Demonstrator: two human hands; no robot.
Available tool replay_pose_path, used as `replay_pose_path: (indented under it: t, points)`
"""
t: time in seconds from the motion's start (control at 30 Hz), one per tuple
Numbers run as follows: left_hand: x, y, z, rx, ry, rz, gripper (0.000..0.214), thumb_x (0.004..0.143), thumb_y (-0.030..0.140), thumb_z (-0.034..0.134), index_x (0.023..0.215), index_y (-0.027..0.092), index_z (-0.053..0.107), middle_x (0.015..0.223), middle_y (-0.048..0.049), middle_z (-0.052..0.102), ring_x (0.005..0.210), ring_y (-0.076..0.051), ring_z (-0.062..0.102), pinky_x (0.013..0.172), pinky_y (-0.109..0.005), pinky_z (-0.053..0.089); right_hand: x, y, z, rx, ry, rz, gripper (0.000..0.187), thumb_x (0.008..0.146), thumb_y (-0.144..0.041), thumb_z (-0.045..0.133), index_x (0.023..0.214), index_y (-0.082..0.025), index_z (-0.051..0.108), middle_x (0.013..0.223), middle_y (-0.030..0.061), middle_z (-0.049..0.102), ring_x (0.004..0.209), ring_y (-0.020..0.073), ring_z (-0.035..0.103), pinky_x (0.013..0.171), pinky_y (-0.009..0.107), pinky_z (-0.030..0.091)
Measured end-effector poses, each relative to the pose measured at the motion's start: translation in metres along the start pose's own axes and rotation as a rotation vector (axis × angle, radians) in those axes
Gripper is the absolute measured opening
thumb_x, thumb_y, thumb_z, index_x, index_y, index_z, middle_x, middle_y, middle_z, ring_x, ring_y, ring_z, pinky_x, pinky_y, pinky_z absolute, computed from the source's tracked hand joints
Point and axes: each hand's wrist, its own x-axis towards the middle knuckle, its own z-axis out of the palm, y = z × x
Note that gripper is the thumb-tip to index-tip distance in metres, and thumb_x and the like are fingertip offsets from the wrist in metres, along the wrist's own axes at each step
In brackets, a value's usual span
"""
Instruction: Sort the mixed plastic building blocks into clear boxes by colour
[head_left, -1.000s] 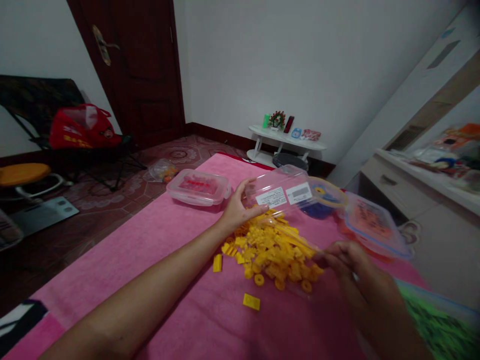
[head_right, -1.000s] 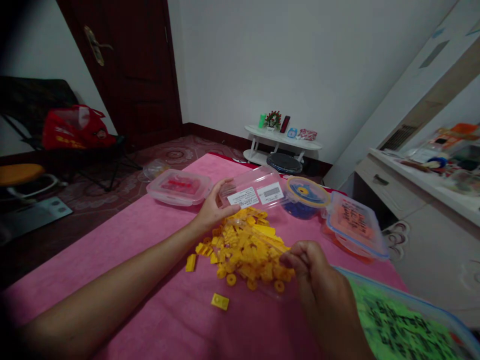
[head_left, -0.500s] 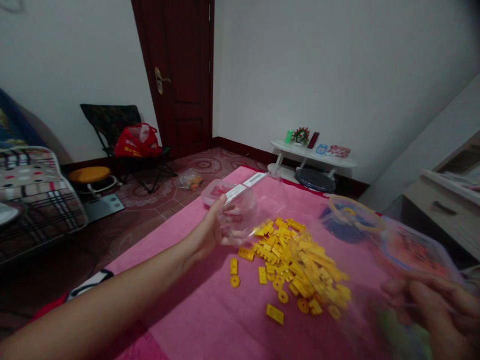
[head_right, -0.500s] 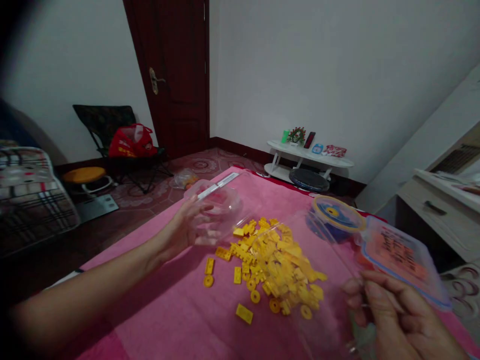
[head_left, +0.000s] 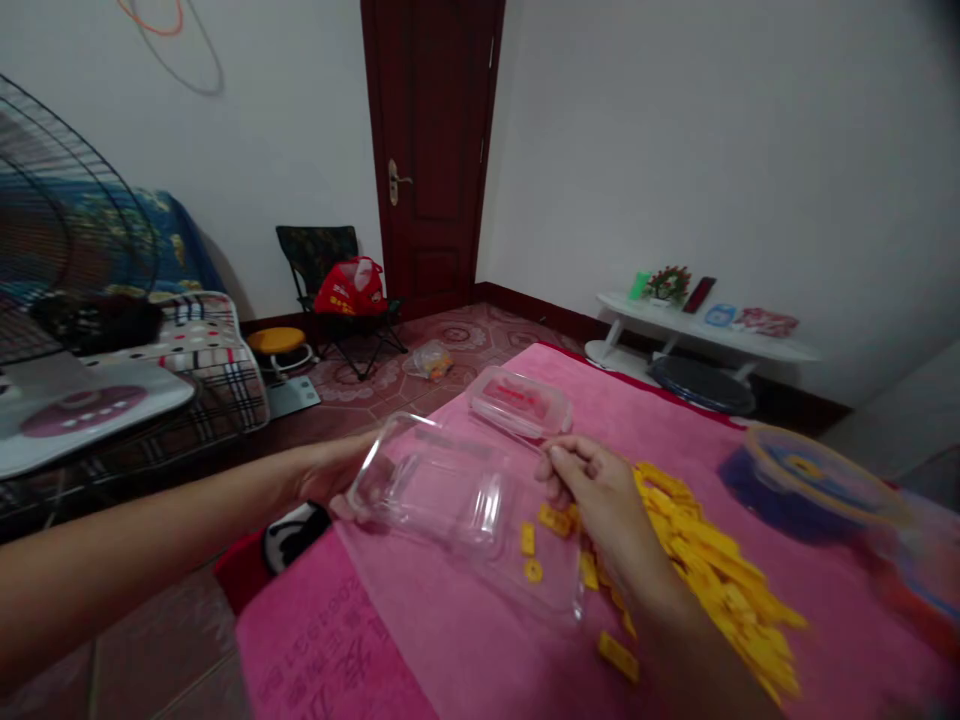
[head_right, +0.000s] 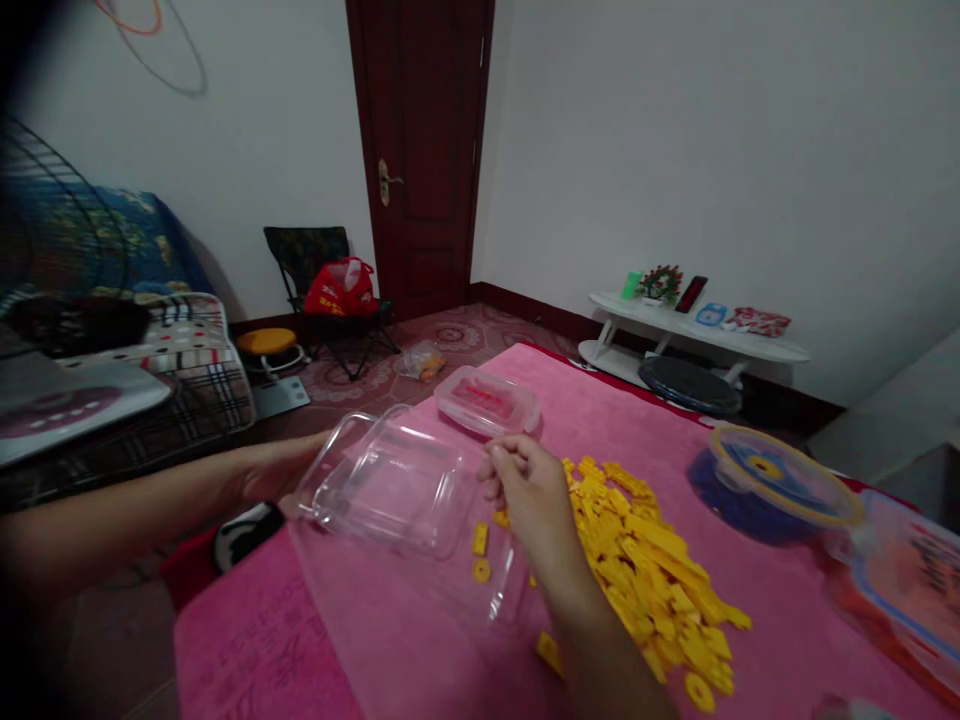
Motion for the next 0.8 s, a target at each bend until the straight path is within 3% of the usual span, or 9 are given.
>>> replay_pose_path:
  t: [0.07,0.17,0.27,0.4,0.5,0.6,0.7,0.8]
  points:
    - [-0.006,-0.001,-0.001,0.034,0.075,0.0,0.09,0.058,0.091,0.029,0.085,0.014,0.065,0.067,-0.0145,0.066,0.058,-0.025,0.063,0.046,-0.029,0.046,0.017,0.006,0.025,0.052,-0.049,-0.005,0.026,0.071,-0.041,0.062,0.076,-0.015,0.058,0.058,-0.0002,0.06,0.043,0.0077,0.05,0.04,0.018,0.037]
    - [-0.016,-0.006,-0.002,0.047,0.354,0.179,0.078,0.065,0.086,0.036,0.08,0.014,0.063,0.061,-0.0092,0.062,0.05,-0.019,0.058,0.044,-0.025,0.043,0.032,0.01,0.039,0.148,-0.025,-0.009,0.028,0.07,-0.041,0.063,0.076,-0.014,0.058,0.059,0.0003,0.061,0.043,0.0074,0.049,0.038,0.017,0.037]
    - [-0.019,-0.008,0.001,0.012,0.506,0.39,0.063,0.069,0.075,0.048,0.088,0.017,0.06,0.072,-0.0037,0.063,0.05,-0.013,0.053,0.042,-0.021,0.039,0.04,0.01,0.026,0.269,0.119,-0.018,0.033,0.067,-0.039,0.068,0.086,-0.014,0.059,0.066,0.0,0.063,0.048,0.0075,0.052,0.04,0.017,0.041]
    - [-0.012,-0.011,0.002,0.117,0.46,0.438,0.047,0.058,0.053,0.073,0.084,0.017,0.057,0.059,0.0032,0.056,0.043,-0.01,0.047,0.037,-0.019,0.034,0.044,0.012,-0.003,0.281,0.254,-0.026,0.041,0.063,-0.031,0.074,0.098,-0.016,0.058,0.079,0.002,0.066,0.057,0.0095,0.059,0.049,0.019,0.049]
    - [-0.019,-0.02,-0.015,0.113,0.487,0.417,0.034,0.063,0.044,0.071,0.075,0.018,0.053,0.049,0.0082,0.048,0.038,-0.007,0.041,0.037,-0.016,0.031,0.036,0.02,-0.012,0.155,0.268,-0.024,0.043,0.068,-0.032,0.07,0.105,-0.017,0.056,0.078,0.0017,0.066,0.054,0.0092,0.058,0.048,0.019,0.047]
    - [-0.044,-0.033,-0.046,0.018,0.639,0.444,0.027,0.072,0.044,0.063,0.076,0.02,0.052,0.045,0.0111,0.044,0.038,-0.004,0.036,0.039,-0.012,0.027,0.023,0.031,-0.005,0.063,0.252,-0.018,0.037,0.073,-0.034,0.066,0.104,-0.016,0.057,0.08,0.002,0.066,0.054,0.0085,0.058,0.049,0.019,0.046]
    - [-0.07,-0.038,-0.072,-0.147,0.894,0.429,0.029,0.066,0.039,0.067,0.076,0.02,0.048,0.051,0.011,0.05,0.046,-0.004,0.043,0.045,-0.012,0.035,0.015,0.046,0.017,0.082,0.202,-0.018,0.029,0.075,-0.031,0.063,0.098,-0.015,0.058,0.08,0.0022,0.065,0.063,0.0105,0.061,0.053,0.019,0.048]
    - [-0.084,-0.033,-0.078,-0.29,1.049,0.433,0.03,0.061,0.034,0.069,0.077,0.02,0.047,0.06,0.0098,0.055,0.054,-0.005,0.047,0.052,-0.014,0.042,0.015,0.063,0.048,0.076,0.106,0.039,0.023,0.077,-0.027,0.057,0.097,-0.016,0.056,0.076,0.0017,0.063,0.061,0.0128,0.062,0.05,0.021,0.048]
